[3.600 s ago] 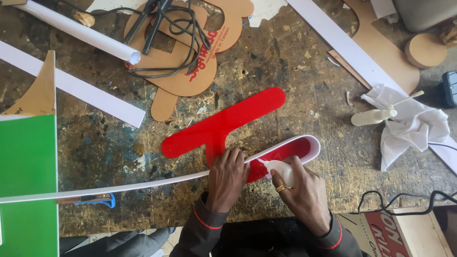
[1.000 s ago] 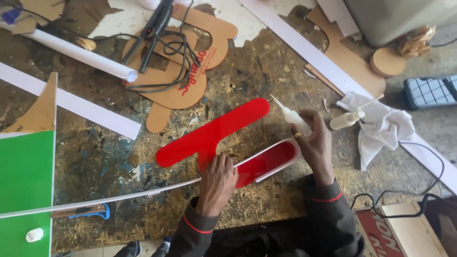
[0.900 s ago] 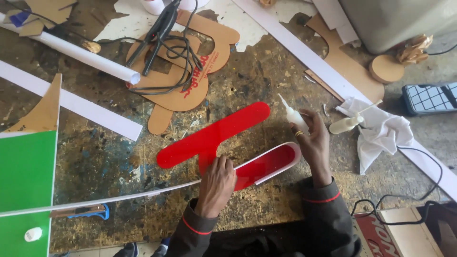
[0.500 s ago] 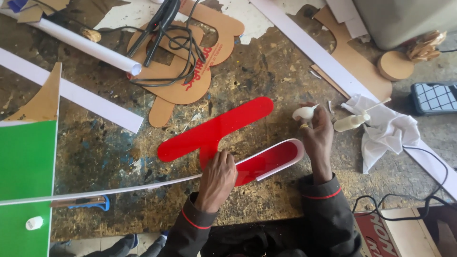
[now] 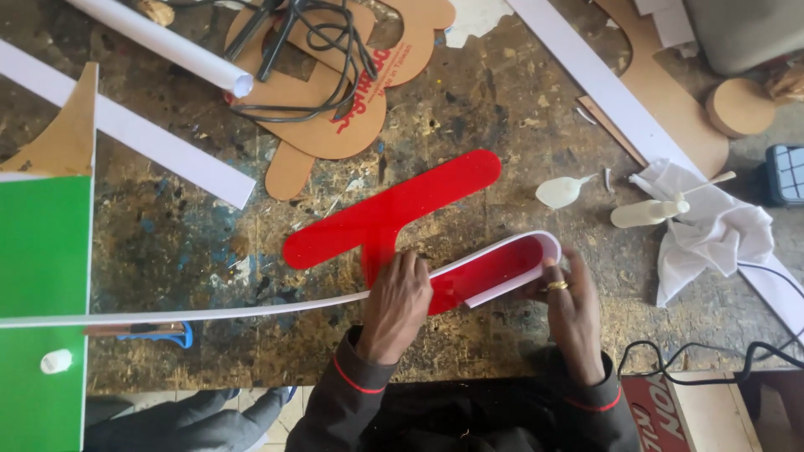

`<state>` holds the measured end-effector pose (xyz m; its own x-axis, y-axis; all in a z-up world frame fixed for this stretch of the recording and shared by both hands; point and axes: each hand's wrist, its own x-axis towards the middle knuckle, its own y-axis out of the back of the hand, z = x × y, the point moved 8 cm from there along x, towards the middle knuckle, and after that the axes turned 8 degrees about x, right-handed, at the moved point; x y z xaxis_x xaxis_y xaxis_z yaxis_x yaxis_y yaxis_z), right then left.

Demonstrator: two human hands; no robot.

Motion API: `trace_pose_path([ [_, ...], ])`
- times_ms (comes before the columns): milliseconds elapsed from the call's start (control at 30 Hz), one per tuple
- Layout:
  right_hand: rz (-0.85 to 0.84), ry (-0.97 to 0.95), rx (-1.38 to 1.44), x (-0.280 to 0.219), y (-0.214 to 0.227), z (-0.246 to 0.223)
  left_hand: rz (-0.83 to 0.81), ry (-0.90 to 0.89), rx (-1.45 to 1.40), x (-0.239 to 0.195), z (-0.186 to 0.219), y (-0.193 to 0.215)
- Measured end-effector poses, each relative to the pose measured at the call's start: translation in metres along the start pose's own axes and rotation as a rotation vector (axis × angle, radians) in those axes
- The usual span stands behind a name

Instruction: Fabricating a 3D channel letter by gluing a white plastic border to a red acrylic base.

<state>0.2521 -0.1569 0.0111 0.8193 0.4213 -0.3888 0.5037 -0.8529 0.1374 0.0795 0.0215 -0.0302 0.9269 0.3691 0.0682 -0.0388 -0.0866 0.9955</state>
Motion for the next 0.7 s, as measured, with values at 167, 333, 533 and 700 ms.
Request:
trace_pose_path([
  [167,0.064,0.057,-0.063,0.017,0.01,-0.009,-0.025,0.068,0.071,0.014,0.018,0.004],
  [333,0.15,0.109,-0.058,0.03,0.024,-0.014,-0.066,0.074,0.117,0.027,0.036,0.015],
  [533,0.275,0.287,-0.431,-0.003,0.029,-0.037,-0.061,0.119,0.111,0.034,0.037,0.025],
  [700,0.049,0.463,-0.59,-0.042,-0.023,-0.051,0.001,0.105,0.105,0.033,0.038,0.042],
])
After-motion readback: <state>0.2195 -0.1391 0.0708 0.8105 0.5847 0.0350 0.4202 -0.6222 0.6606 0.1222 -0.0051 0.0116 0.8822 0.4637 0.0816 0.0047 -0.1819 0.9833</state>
